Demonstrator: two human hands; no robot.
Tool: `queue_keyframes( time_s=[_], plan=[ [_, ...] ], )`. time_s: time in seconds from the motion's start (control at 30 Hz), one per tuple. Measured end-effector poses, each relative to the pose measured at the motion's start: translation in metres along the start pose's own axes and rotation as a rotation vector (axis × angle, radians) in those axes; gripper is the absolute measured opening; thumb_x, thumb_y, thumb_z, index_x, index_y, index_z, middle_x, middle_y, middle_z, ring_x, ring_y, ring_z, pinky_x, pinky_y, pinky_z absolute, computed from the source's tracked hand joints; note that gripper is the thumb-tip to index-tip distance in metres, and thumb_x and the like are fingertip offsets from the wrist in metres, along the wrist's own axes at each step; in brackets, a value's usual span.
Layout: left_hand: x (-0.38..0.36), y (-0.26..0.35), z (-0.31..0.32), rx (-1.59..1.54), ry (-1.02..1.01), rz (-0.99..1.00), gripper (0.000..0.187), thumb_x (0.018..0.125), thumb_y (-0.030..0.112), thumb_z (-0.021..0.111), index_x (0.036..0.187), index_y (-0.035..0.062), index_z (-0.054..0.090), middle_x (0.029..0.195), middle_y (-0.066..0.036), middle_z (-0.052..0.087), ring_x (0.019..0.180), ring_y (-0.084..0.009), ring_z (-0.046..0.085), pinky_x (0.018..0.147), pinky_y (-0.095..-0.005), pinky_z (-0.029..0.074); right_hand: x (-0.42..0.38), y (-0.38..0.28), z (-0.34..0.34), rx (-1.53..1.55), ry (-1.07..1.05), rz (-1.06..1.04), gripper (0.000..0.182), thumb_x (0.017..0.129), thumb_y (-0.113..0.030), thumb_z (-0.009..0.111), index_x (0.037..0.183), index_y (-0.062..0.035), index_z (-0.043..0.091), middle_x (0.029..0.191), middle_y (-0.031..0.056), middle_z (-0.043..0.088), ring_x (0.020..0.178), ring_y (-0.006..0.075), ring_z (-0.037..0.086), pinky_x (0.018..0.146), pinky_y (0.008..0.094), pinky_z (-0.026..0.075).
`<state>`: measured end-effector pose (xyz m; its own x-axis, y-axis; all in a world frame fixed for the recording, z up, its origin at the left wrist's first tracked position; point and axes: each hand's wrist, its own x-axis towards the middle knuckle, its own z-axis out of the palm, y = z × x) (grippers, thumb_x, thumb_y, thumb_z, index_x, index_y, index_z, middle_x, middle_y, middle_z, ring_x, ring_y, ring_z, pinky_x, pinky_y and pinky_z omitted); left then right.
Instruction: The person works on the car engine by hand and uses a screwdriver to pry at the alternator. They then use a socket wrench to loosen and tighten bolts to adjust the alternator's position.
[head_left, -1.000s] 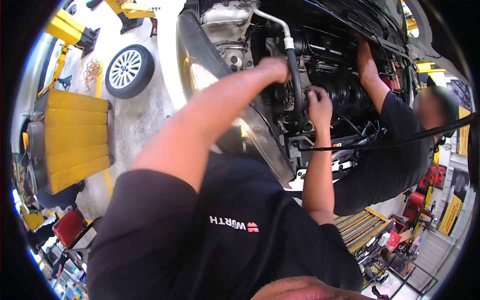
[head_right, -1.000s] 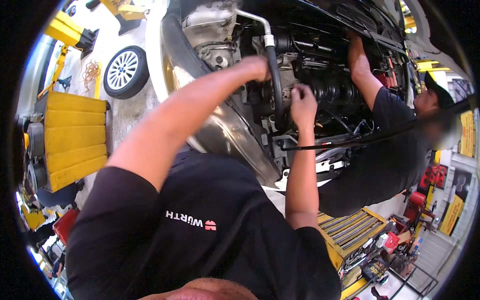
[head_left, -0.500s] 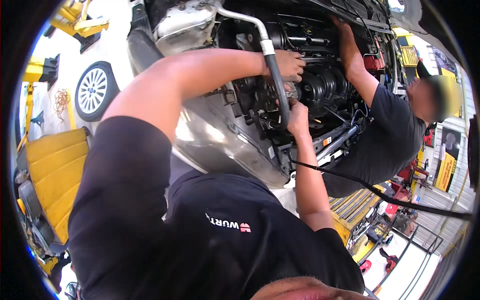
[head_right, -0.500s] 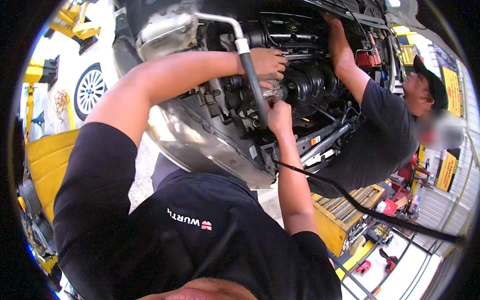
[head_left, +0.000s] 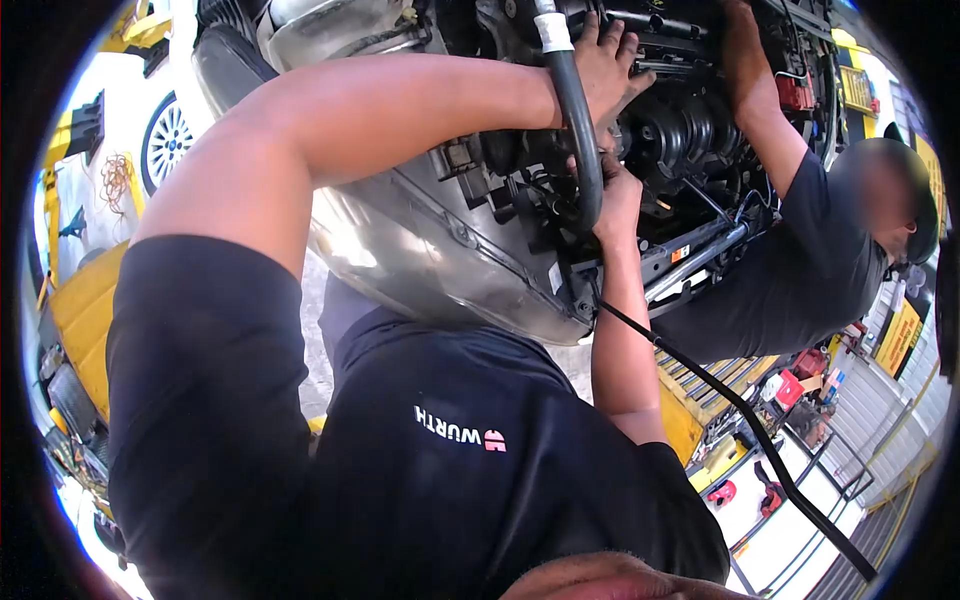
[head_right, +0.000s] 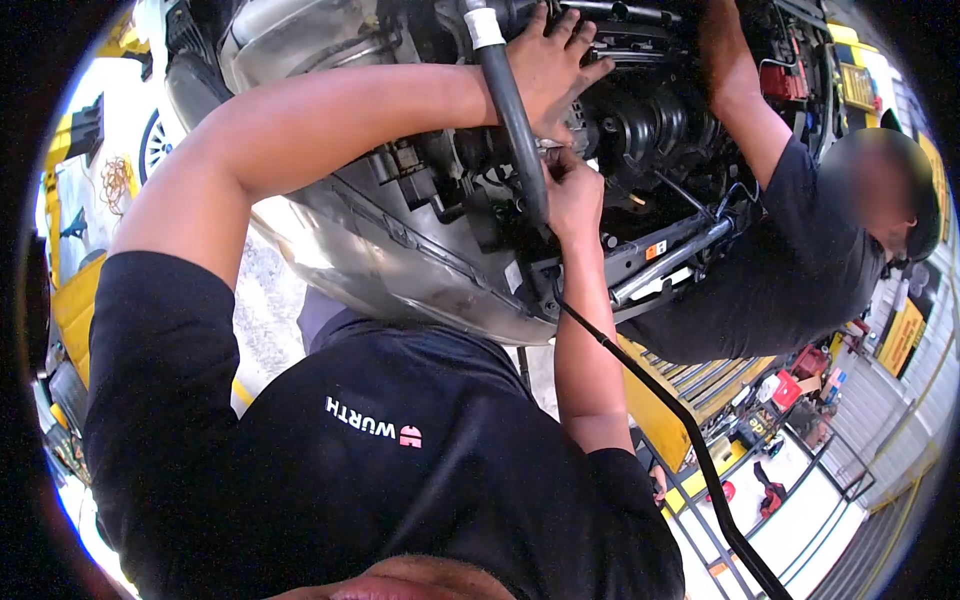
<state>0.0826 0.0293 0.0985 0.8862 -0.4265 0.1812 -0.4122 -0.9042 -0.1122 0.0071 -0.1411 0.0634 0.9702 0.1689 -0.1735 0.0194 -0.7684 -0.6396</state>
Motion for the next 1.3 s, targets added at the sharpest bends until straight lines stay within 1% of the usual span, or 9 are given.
queue_keyframes(
  time_s=[0.27, 0.4, 0.5, 0.73, 0.93, 1.0, 1.03, 1.2, 1.3],
  plan=[
    [0.003, -0.008, 0.003, -0.224, 0.003, 0.11, 0.08, 0.075, 0.054, 0.069, 0.139, 0.01, 0.052, 0.146, -0.037, 0.042, 0.139, -0.0487, 0.038, 0.113, -0.0721, 0.017, 0.017, 0.012, -0.004, -0.105, -0.148, -0.008, 0.034, 0.09, -0.03, 0.071, 0.091, 0.0041, 0.072, 0.071, 0.0152, 0.068, 0.065, 0.0179, 0.063, 0.064, 0.0332, 0.049],
    [0.022, -0.003, 0.043, -0.232, 0.153, 0.076, 0.055, 0.086, 0.044, 0.055, 0.131, 0.0131, 0.057, 0.141, -0.035, 0.048, 0.136, -0.0471, 0.043, 0.11, -0.0747, 0.018, 0.019, 0.035, 0.012, 0.792, -0.233, 0.401, 0.018, 0.092, -0.018, 0.065, 0.096, -0.0008, 0.066, 0.071, 0.0008, 0.059, 0.056, 0.0126, 0.055, 0.053, 0.0239, 0.043],
    [0.065, 0.025, 0.12, -0.33, 0.396, -0.08, 0.05, 0.086, 0.047, 0.054, 0.123, 0.0145, 0.064, 0.129, -0.032, 0.058, 0.133, -0.0428, 0.046, 0.109, -0.0743, 0.02, 0.015, 0.035, 0.006, 0.528, -0.266, 0.347, 0.034, 0.098, -0.033, 0.061, 0.096, -0.0004, 0.068, 0.072, 0.0028, 0.062, 0.061, 0.0113, 0.056, 0.057, 0.0261, 0.045],
    [0.021, -0.029, 0.034, -0.297, 0.196, 0.136, 0.075, 0.082, 0.058, 0.063, 0.137, 0.0064, 0.056, 0.122, -0.03, 0.063, 0.124, -0.0429, 0.056, 0.115, -0.0643, 0.023, 0.002, -0.019, -0.018, -0.252, -0.069, -0.201, 0.036, 0.09, -0.028, 0.069, 0.099, 0.0067, 0.071, 0.083, 0.0221, 0.072, 0.072, 0.0183, 0.068, 0.07, 0.0351, 0.052],
    [0.007, -0.11, 0.013, -0.308, -0.088, 0.121, 0.075, 0.095, 0.056, 0.042, 0.153, 0.0082, 0.035, 0.16, -0.018, 0.032, 0.15, -0.037, 0.024, 0.122, -0.057, 0.014, 0.016, 0.006, -0.012, -0.345, -0.156, -0.257, 0.027, 0.093, -0.02, 0.061, 0.099, 0.005, 0.071, 0.073, 0.018, 0.069, 0.061, 0.0241, 0.064, 0.062, 0.0366, 0.05],
    [0.011, -0.126, 0.025, -0.146, -0.137, 0.265, 0.081, 0.091, 0.058, 0.046, 0.156, 0.0111, 0.031, 0.164, -0.016, 0.025, 0.152, -0.0376, 0.018, 0.123, -0.0562, 0.01, 0.017, 0.034, -0.002, 0.775, -0.282, 0.476, 0.025, 0.094, -0.017, 0.058, 0.101, 0.0043, 0.07, 0.07, 0.0081, 0.064, 0.056, 0.0186, 0.058, 0.055, 0.0325, 0.046],
    [0.015, -0.13, 0.032, -0.15, -0.161, 0.261, 0.087, 0.088, 0.059, 0.049, 0.158, 0.0135, 0.026, 0.166, -0.015, 0.019, 0.153, -0.0381, 0.014, 0.123, -0.0556, 0.008, 0.021, 0.054, -0.003, 0.987, -0.466, 0.514, 0.037, 0.097, -0.043, 0.065, 0.102, -0.0063, 0.06, 0.078, 0.0041, 0.06, 0.065, 0.0145, 0.052, 0.057, 0.0321, 0.043],
    [0.027, -0.126, 0.044, -0.429, -0.067, 0.088, 0.084, 0.094, 0.063, 0.041, 0.159, 0.0125, 0.024, 0.165, -0.019, 0.019, 0.153, -0.0393, 0.014, 0.123, -0.0562, 0.008, 0.004, 0.007, -0.006, 0.685, -0.282, 0.479, 0.026, 0.095, -0.02, 0.065, 0.102, 0.0046, 0.068, 0.074, 0.0031, 0.062, 0.064, 0.0127, 0.056, 0.06, 0.0286, 0.046],
    [0.03, -0.131, 0.035, -0.406, -0.069, 0.106, 0.081, 0.095, 0.061, 0.043, 0.157, 0.0112, 0.028, 0.164, -0.017, 0.022, 0.153, -0.0387, 0.015, 0.123, -0.0557, 0.009, 0.0, -0.007, -0.011, -0.113, -0.069, -0.062, 0.03, 0.094, -0.025, 0.07, 0.098, 0.0044, 0.068, 0.077, 0.0043, 0.068, 0.064, 0.0147, 0.055, 0.063, 0.0298, 0.047]
  ],
)
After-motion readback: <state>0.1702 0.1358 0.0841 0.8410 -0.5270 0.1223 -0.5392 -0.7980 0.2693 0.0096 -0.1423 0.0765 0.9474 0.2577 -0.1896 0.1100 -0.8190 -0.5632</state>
